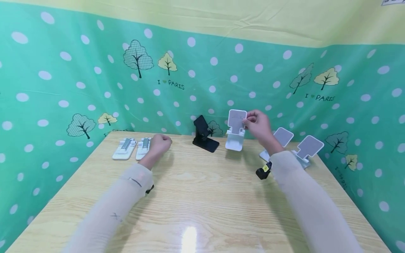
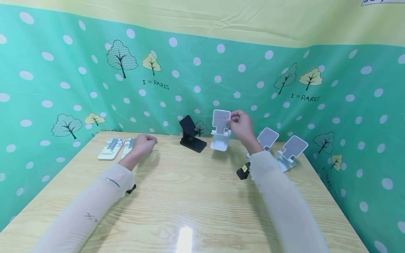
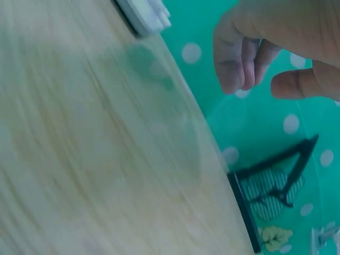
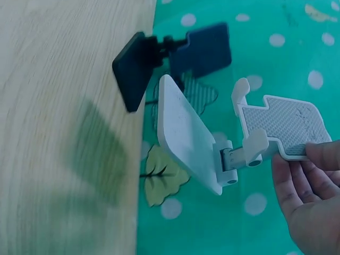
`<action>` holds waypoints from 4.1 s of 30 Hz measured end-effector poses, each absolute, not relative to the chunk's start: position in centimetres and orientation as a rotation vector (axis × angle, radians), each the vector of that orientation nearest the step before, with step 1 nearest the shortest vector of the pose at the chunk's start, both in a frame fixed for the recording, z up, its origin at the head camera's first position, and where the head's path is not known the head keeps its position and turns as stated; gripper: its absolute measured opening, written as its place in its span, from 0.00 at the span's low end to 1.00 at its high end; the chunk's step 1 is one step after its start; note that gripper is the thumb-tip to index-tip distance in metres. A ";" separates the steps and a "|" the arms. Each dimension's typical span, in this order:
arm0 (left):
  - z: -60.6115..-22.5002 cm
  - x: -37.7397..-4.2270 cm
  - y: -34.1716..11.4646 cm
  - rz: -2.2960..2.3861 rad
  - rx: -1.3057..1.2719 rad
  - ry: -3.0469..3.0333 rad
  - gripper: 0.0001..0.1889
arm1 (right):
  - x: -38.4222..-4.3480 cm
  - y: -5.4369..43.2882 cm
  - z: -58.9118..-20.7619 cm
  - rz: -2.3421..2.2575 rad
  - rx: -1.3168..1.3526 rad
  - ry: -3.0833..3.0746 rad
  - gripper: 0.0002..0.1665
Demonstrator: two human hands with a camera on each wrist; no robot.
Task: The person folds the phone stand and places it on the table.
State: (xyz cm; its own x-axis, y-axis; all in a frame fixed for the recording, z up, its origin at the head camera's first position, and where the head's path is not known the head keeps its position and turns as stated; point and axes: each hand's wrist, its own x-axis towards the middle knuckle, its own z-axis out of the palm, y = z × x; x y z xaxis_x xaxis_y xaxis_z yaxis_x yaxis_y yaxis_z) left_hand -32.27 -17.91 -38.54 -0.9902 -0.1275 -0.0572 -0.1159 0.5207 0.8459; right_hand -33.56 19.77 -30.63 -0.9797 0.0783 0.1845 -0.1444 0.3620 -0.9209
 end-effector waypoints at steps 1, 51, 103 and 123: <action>-38.6 -32.2 -17.5 -1.520 0.208 -2.730 0.15 | -33.4 19.4 -30.4 1.675 0.081 -2.420 0.14; -39.7 -32.4 -6.7 -2.379 0.010 -2.158 0.16 | -30.3 11.9 -31.2 1.242 0.547 -2.463 0.30; -40.3 -31.8 -6.8 -2.611 0.063 -2.114 0.13 | -31.0 11.6 -33.3 0.918 0.578 -2.335 0.23; -40.3 -31.8 -6.9 -2.602 0.042 -2.142 0.15 | -31.1 11.3 -33.7 0.941 0.499 -2.307 0.17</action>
